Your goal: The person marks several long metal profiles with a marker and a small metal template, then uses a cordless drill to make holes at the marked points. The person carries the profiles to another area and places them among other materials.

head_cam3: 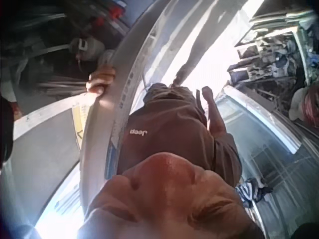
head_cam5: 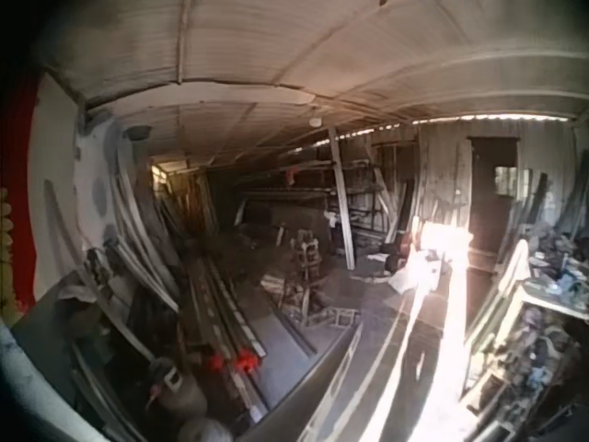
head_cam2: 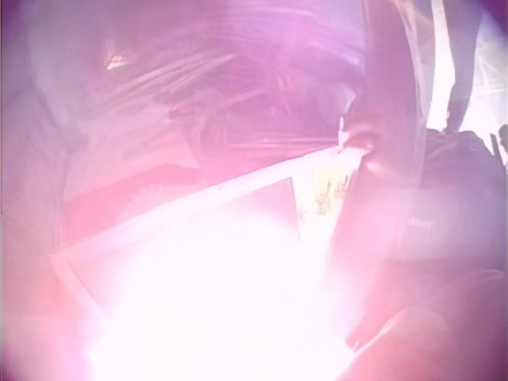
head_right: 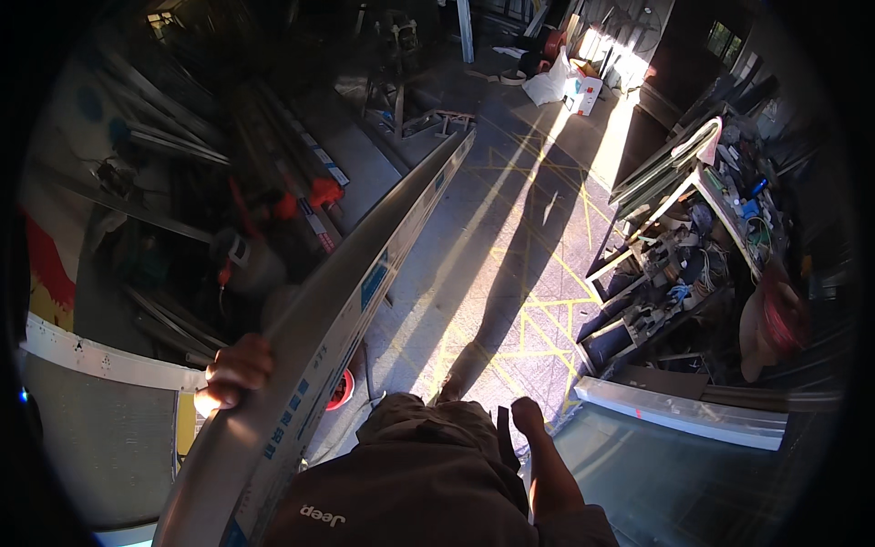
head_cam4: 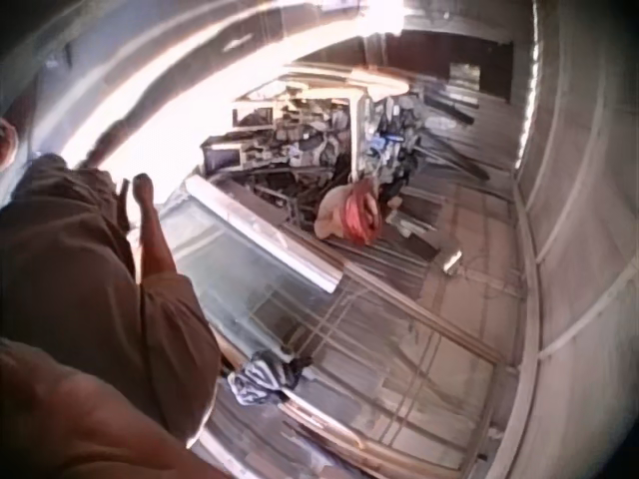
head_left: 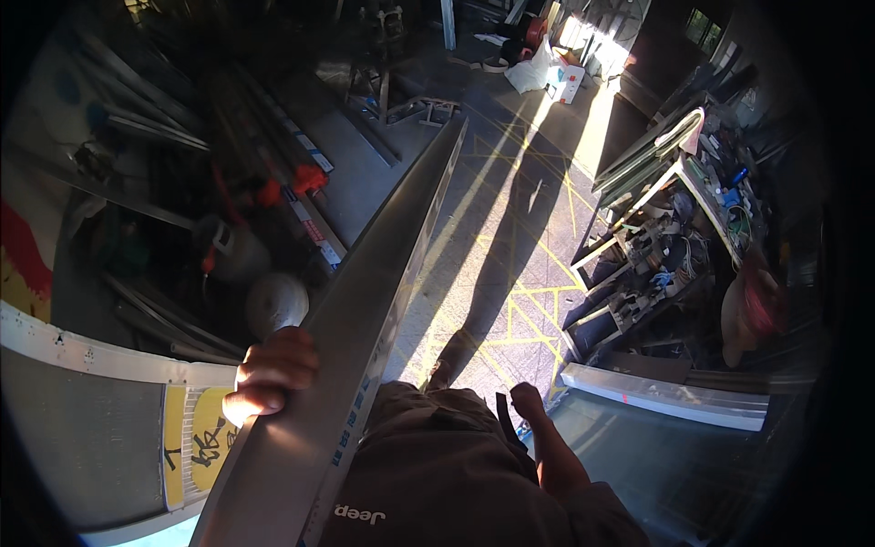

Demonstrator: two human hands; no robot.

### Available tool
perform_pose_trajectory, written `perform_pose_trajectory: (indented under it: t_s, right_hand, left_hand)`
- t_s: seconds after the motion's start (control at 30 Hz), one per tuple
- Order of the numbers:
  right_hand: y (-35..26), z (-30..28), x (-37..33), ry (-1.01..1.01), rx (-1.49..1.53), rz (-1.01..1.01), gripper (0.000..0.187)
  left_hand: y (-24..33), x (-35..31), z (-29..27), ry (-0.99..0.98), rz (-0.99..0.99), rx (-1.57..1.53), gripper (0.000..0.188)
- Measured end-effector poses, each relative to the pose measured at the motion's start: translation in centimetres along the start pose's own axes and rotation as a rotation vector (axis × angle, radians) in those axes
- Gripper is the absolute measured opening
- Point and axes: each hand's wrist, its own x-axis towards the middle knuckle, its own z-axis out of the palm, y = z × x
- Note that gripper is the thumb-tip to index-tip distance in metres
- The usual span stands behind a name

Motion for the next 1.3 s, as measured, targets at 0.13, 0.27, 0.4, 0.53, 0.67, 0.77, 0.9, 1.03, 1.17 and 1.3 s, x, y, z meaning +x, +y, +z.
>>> perform_pose_trajectory:
  t_s: [0.13, 0.27, 0.4, 0.53, 0.67, 0.77, 0.9, 1.03, 1.17, 1.3]
  right_hand:
    - [-3.2, -14.3, 20.2, 0.261, 0.507, 0.368, 0.024]
    - [-8.0, -25.3, 37.2, 0.457, 0.607, 0.118, 0.051]
    - [-9.2, -36.3, 50.6, 0.644, 0.287, -0.107, 0.092]
    - [-10.3, -45.0, 62.6, 0.583, 0.13, -0.231, 0.107]
    - [-11.8, -49.3, 73.3, 0.503, 0.075, -0.331, 0.108]
    - [-10.1, -49.9, 80.7, 0.517, 0.047, -0.439, 0.108]
    - [-5.6, -50.3, 88.5, 0.511, 0.086, -0.474, 0.086]
    - [-2.5, -49.3, 95.5, 0.496, 0.19, -0.558, 0.059]
    - [2.9, -48.5, 101.3, 0.416, 0.245, -0.527, 0.054]
    - [8.0, -49.2, 106.3, 0.34, 0.231, -0.473, 0.057]
  left_hand:
    - [-9.0, 4.2, 0.3, -0.027, 0.102, -0.016, 0.021]
    - [-16.5, 8.0, 0.1, -0.03, 0.119, 0.06, 0.019]
    - [-28.1, 9.8, 0.8, 0.036, 0.147, 0.026, 0.021]
    - [-38.7, 13.4, -0.5, 0.028, 0.154, -0.034, 0.025]
    - [-46.4, 17.3, -2.5, 0.003, 0.167, 0.012, 0.028]
    - [-51.9, 19.5, -3.8, -0.079, 0.073, -0.047, 0.031]
    - [-60.2, 21.0, -4.2, -0.105, 0.002, -0.06, 0.032]
    - [-66.0, 21.4, -4.4, -0.026, -0.111, -0.115, 0.036]
    - [-73.7, 21.8, -3.9, 0.002, -0.222, -0.151, 0.031]
    - [-81.3, 23.2, -2.2, 0.105, -0.322, -0.198, 0.035]
